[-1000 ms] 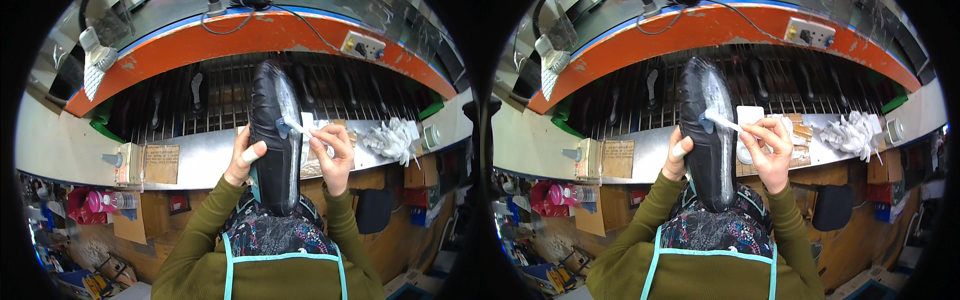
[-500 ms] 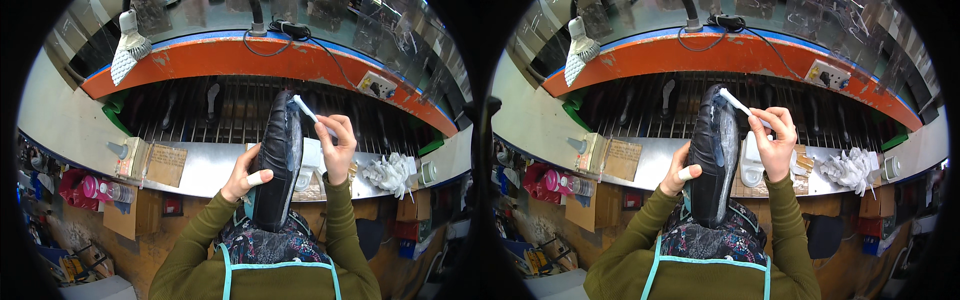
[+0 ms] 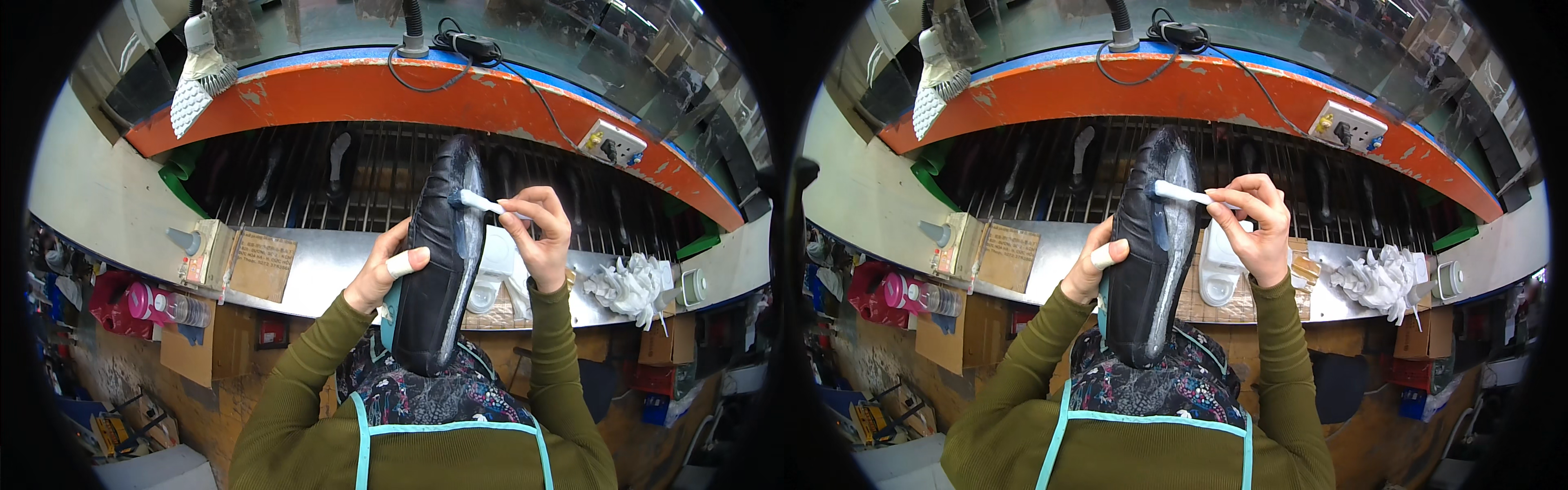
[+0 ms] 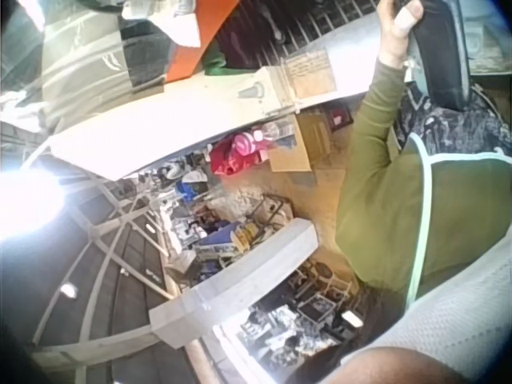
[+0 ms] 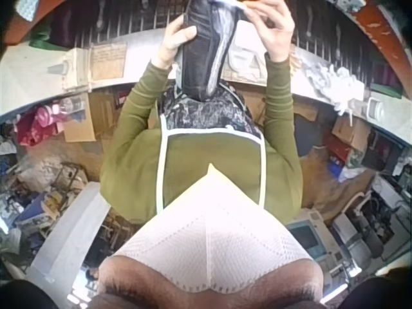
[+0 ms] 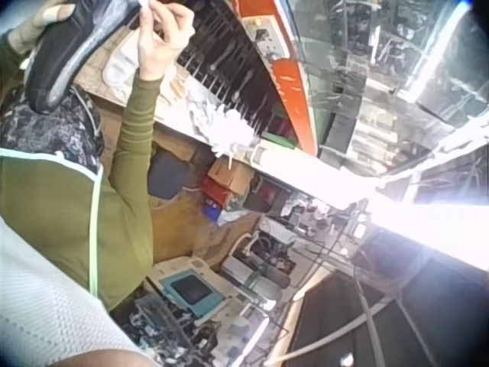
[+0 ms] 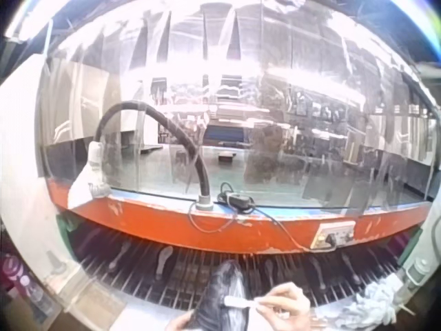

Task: The person holds a black shoe and repeatedly applies a white substance to the sole using a small brush, then wipes the sole with a white cloth. The person rotates the shoe to access different areas of the sole and continues the application and wiping cycle throughout the clip.

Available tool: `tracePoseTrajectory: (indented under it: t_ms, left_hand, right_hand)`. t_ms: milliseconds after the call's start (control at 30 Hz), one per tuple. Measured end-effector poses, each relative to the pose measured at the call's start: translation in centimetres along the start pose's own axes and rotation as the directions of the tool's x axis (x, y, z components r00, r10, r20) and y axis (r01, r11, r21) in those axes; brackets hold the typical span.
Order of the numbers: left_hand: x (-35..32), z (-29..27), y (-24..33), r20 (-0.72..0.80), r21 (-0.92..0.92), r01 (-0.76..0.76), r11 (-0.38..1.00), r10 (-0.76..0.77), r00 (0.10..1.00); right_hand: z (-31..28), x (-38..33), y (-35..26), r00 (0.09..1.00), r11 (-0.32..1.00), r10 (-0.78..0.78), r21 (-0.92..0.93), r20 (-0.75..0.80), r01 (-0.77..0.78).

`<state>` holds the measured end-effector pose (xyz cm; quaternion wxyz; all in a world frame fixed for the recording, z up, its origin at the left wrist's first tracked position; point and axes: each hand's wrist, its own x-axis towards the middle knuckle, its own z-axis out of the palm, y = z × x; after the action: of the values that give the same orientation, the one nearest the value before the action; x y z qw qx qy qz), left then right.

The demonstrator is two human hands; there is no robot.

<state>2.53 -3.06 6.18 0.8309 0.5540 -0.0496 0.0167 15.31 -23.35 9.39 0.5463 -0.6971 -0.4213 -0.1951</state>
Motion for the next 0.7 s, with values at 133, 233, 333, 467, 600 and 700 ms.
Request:
tracePoseTrajectory:
  t_ms: [133, 233, 333, 467, 600, 700]
  left_hand:
    - [0.4, 0.3, 0.6, -0.017, -0.076, 0.101, 0.992, -0.102, 0.995]
    - [0.5, 0.2, 0.1, -0.028, -0.094, 0.139, 0.986, -0.142, 0.989]
    - [0.6, 0.4, -0.2, -0.042, -0.077, 0.145, 0.986, -0.148, 0.988]
    - [0.7, 0.3, -0.4, -0.014, -0.099, 0.148, 0.984, -0.150, 0.989]
    - [0.8, 0.2, -0.6, -0.005, -0.098, 0.163, 0.982, -0.165, 0.986]
    - [0.7, 0.0, -0.8, -0.011, -0.094, 0.178, 0.980, -0.179, 0.984]
  right_hand:
    - [-0.7, -0.4, 0.7, 0.999, 0.998, -0.010, -0.055, 0.044, 0.012]
    - [-1.0, -0.5, 0.6, 0.999, 0.999, 0.034, -0.008, 0.039, -0.033]
    - [-1.1, 0.0, 0.3, 0.999, 0.982, 0.047, -0.183, -0.011, -0.048]
    - [-1.2, 0.4, -0.3, 0.998, 0.950, -0.043, -0.312, -0.049, 0.026]
    - [-0.9, -0.3, 0.4, 1.000, 0.990, 0.025, -0.136, -0.015, -0.027]
    - [-1.0, -1.0, 0.9, 0.998, 0.998, 0.036, -0.061, 0.048, -0.033]
